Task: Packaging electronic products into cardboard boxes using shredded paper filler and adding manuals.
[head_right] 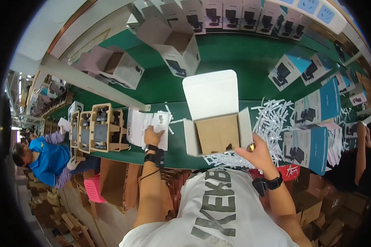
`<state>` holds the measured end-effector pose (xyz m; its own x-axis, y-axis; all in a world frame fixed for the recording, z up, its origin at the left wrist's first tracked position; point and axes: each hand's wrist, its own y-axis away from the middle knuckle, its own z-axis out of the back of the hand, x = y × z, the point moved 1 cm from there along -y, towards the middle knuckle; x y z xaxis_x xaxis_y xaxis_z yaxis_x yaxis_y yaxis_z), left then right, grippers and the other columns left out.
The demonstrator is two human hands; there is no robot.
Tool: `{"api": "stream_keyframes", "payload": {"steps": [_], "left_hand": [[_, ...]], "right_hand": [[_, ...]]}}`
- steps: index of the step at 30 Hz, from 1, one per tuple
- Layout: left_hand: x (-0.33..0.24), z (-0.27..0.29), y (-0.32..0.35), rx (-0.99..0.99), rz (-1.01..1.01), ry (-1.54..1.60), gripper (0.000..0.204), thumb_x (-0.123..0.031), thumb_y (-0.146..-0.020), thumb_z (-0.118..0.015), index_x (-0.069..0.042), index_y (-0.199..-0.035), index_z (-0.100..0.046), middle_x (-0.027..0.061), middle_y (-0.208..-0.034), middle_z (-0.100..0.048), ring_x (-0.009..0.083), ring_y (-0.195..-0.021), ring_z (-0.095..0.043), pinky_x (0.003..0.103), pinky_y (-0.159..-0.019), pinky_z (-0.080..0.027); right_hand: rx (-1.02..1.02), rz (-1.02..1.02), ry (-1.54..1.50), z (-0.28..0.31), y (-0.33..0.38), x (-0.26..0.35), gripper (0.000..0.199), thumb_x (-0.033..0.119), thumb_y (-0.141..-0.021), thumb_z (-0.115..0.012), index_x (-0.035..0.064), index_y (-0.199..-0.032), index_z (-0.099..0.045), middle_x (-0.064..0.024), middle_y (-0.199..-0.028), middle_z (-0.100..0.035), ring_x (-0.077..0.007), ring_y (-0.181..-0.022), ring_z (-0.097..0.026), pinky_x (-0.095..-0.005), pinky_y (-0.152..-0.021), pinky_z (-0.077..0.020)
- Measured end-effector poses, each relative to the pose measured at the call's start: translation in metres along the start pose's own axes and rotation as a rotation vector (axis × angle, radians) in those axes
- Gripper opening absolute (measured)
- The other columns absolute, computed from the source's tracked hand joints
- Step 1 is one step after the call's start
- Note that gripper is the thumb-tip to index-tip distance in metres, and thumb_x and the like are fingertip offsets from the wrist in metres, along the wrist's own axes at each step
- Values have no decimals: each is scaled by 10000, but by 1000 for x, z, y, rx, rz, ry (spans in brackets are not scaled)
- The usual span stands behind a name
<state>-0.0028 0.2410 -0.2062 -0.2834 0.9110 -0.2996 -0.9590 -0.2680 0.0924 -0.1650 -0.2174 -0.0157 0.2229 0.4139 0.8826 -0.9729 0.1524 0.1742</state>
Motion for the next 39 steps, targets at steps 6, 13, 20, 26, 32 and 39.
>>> {"api": "stream_keyframes", "payload": {"steps": [6,13,20,26,32,39], "left_hand": [[-23,54,7,-48,77,922,287,-175,-844,-694,21,-1053,-677,140,-998,-652,327,-1019,-654,444,-965,-528],[-182,198,141,79,-495,1763,679,-233,-881,-533,127,-1448,-428,237,-1428,-546,362,-1304,-533,466,-1144,-413],[-206,144,155,-87,-679,967,659,-124,-917,-570,116,-1494,-361,249,-1480,-480,374,-1393,-459,468,-1183,-328],[-201,157,165,-70,-738,926,757,5,-869,-527,101,-1567,-249,294,-1594,-357,399,-1443,-415,496,-1208,-301],[-205,154,172,-229,-840,951,903,35,-818,-604,70,-1611,-175,334,-1611,-312,428,-1457,-408,490,-1211,-315],[-205,167,171,14,-698,834,939,-52,-856,-685,72,-1621,-155,344,-1590,-339,470,-1446,-414,491,-1207,-326]], "right_hand": [[28,-461,-608,-15,75,-69,239,162,-1006,-696,37,-1206,-660,15,-860,-630,-61,-650,-507,-231,-571,-417],[34,-618,-602,-21,72,-92,246,233,-1087,-567,31,-1198,-654,-21,-871,-670,-57,-657,-525,-222,-581,-431],[-19,-353,-421,-6,33,-81,213,196,-1096,-552,32,-1188,-652,-8,-869,-669,-50,-652,-526,-208,-571,-417],[-74,-233,-383,9,16,-71,212,175,-1083,-562,26,-1201,-656,-1,-880,-673,-49,-661,-525,-205,-579,-417],[-59,-193,-429,1,-12,-36,228,165,-1059,-584,8,-1204,-663,4,-854,-664,-44,-693,-523,-214,-626,-431],[-43,-92,-436,-4,-20,-33,224,154,-1051,-601,0,-1201,-665,39,-794,-603,-46,-692,-521,-217,-626,-431]]}}
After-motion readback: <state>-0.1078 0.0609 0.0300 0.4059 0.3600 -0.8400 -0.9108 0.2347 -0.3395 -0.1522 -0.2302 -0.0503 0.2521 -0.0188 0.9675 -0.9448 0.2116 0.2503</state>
